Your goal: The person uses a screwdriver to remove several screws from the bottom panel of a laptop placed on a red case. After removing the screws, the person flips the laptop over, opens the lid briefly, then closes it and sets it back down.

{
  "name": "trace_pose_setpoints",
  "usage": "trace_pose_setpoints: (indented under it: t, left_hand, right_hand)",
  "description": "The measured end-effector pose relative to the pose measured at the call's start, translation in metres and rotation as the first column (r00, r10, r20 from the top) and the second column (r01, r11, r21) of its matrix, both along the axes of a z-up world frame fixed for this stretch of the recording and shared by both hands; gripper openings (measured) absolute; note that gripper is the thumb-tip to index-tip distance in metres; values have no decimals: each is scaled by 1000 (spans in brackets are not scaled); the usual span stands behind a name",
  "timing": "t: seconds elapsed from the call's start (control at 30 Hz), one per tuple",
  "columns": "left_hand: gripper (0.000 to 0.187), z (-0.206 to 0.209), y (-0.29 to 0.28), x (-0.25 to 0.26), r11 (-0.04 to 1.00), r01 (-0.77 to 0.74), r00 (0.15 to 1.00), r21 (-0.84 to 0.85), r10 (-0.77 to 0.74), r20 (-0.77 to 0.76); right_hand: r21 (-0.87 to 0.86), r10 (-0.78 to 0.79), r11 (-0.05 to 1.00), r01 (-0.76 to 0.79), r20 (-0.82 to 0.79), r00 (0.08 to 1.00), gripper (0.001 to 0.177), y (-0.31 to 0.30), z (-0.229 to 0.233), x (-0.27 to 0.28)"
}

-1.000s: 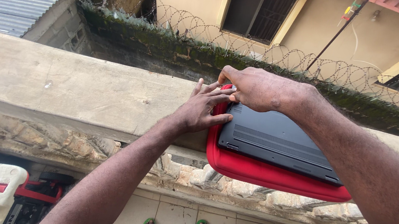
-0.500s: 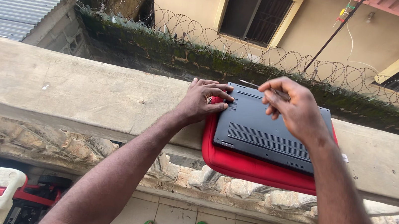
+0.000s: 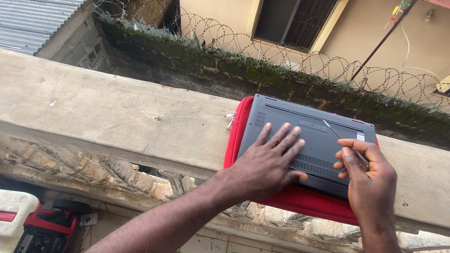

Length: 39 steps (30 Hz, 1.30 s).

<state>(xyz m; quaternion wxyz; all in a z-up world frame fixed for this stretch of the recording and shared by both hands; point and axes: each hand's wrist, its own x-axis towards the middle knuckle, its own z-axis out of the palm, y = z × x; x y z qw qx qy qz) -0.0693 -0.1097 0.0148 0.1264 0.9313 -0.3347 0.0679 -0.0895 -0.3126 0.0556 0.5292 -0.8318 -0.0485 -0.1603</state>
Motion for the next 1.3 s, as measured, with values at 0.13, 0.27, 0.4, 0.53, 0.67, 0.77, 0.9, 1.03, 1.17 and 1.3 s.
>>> trace_pose_setpoints:
  t: [0.13,0.27,0.4,0.53,0.67,0.77,0.9,1.03,1.17,1.3]
  left_hand:
    - [86,7,8,-1,998,56,997,-7,-57,-46]
    - [85,10,29,12,993,-79,984,-91,63,-169]
    - [79,1,42,17,950,-293,945,-105,272,-182]
    - [50,-2,59,21,905,-270,938,-330,169,-302]
    - [39,5,85,16,768,-281,886,-576,-23,-463]
    - [37,10,93,1,716,-294,866,-633,-81,-494]
    - [38,16,91,-14,666,-323,842,-673,-123,-525]
    - [40,25,79,-15,778,-338,860,-530,27,-510]
    - [47,26,38,-33,930,-321,900,-181,240,-363]
    - [81,21,-14,-35,983,-184,979,8,184,-82]
  right_hand:
    - [-32,-56,998,56,13,998,17,-14,-1,-5]
    - [-7,-119,993,120,64,991,16,-36,-3,-12]
    - [35,-194,981,191,112,975,16,-68,-6,-27]
    - [26,-251,968,250,135,958,13,-96,-13,-42]
    - [29,-280,960,279,127,951,13,-115,-24,-52]
    - [30,-283,959,282,100,954,13,-114,-31,-52]
    - [108,-266,961,256,100,959,13,-107,-32,-46]
    - [131,-303,948,289,109,947,13,-99,-25,-41]
    - [188,-346,929,318,144,927,14,-108,-13,-44]
    - [257,-357,913,318,120,926,16,-113,-13,-46]
